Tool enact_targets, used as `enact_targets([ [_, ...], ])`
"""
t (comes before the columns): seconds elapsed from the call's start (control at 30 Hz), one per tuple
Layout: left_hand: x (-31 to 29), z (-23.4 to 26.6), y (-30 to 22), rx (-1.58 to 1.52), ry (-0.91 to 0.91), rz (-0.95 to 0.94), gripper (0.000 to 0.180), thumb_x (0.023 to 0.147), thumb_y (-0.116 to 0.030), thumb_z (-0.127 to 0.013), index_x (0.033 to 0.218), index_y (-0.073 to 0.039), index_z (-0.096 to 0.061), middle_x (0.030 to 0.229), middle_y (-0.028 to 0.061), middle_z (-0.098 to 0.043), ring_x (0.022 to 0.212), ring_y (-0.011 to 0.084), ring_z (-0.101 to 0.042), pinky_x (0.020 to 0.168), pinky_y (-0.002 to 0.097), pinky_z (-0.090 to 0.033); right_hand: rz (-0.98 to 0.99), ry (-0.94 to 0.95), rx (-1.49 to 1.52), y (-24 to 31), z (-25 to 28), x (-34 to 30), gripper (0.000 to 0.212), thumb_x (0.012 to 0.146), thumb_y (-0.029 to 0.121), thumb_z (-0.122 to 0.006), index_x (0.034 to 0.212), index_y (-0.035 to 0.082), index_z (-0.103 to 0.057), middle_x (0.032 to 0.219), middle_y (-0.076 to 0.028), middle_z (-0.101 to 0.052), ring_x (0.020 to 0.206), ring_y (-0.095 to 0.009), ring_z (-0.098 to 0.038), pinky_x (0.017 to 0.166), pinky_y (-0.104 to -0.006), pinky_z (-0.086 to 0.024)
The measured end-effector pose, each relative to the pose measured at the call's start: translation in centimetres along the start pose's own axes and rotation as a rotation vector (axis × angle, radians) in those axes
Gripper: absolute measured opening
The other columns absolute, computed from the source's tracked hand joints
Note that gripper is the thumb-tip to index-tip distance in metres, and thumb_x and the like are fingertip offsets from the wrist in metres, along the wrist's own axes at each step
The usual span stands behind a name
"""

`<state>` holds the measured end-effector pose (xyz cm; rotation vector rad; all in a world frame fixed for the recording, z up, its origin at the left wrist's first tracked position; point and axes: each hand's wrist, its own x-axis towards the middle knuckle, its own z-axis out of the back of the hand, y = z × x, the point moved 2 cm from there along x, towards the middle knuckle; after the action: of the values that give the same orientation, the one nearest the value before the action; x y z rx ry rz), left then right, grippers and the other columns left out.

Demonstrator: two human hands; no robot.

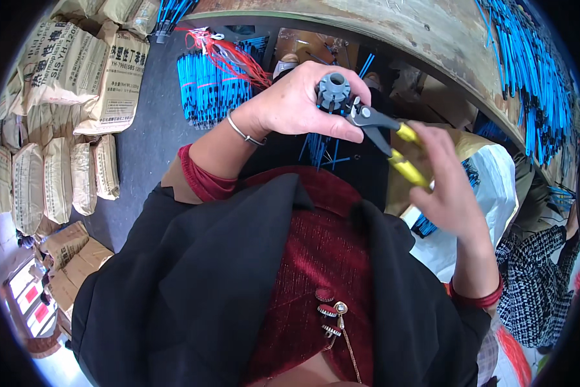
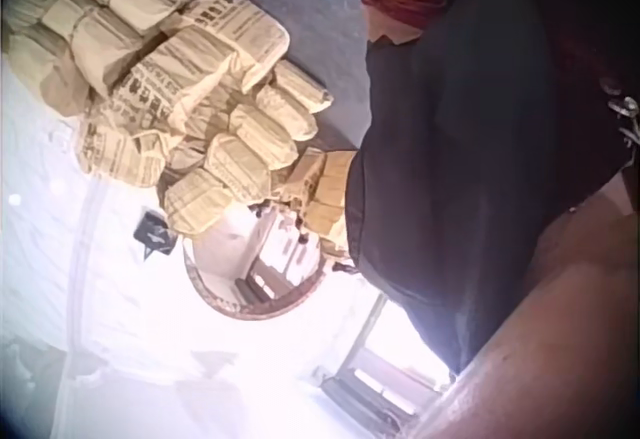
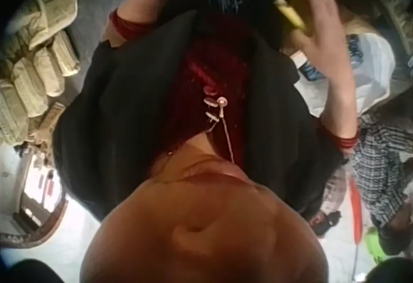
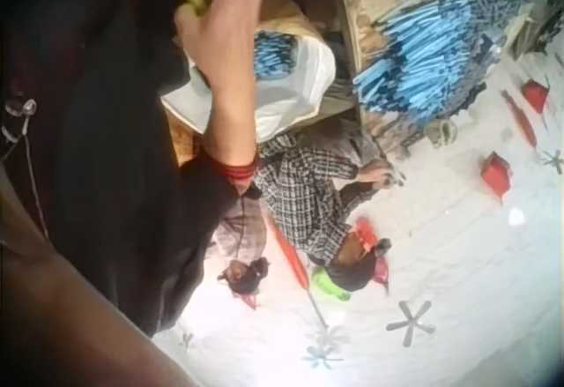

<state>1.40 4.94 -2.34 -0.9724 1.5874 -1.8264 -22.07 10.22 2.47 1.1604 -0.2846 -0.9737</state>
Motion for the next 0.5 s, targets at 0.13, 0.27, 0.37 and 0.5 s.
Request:
enact_targets([
  [0.13,-0.3,0.5,-0.6,-0.028,0.087,0.055,0.033,0.062,-0.014,-0.080,0.089,-0.003,-0.063,0.076,0.0007,-0.061,0.069,0.0077,-0.055,0.065,0.0219,-0.045,-0.048,-0.030,-0.312,0.2,0.5,0.1,0.073,0.064,0.008,-0.077,0.126,-0.003,-0.039,0.089,-0.009,-0.058,0.072,-0.015,-0.057,0.068,-0.0270,-0.048],
  [0.27,0.1,-0.2,-0.7,-0.065,0.232,-0.016,0.035,0.058,-0.009,-0.080,0.087,-0.001,-0.063,0.085,0.0054,-0.063,0.075,0.0133,-0.058,0.069,0.0251,-0.047,-0.552,0.559,0.702,-3.1,-1.3,0.1,0.080,0.065,0.008,-0.077,0.131,-0.002,-0.033,0.103,-0.014,-0.054,0.076,-0.015,-0.057,0.068,-0.0287,-0.048],
  [0.37,-0.2,-0.1,-0.5,-0.056,0.187,0.029,0.034,0.058,-0.009,-0.081,0.086,-0.001,-0.063,0.085,0.0054,-0.062,0.076,0.0132,-0.058,0.069,0.0249,-0.046,-0.454,0.888,1.001,-3.4,-2.9,0.8,0.082,0.067,0.009,-0.075,0.133,-0.001,-0.029,0.112,-0.017,-0.051,0.081,-0.015,-0.059,0.068,-0.0294,-0.048],
  [0.5,-0.7,-0.2,-0.2,-0.002,0.041,0.018,0.031,0.062,-0.013,-0.080,0.086,-0.003,-0.063,0.077,0.0016,-0.060,0.071,0.0093,-0.055,0.066,0.0230,-0.045,-0.288,0.391,0.566,-1.8,-1.0,0.0,0.083,0.068,0.002,-0.070,0.136,0.000,-0.024,0.114,-0.019,-0.050,0.093,-0.022,-0.059,0.075,-0.0305,-0.048],
])
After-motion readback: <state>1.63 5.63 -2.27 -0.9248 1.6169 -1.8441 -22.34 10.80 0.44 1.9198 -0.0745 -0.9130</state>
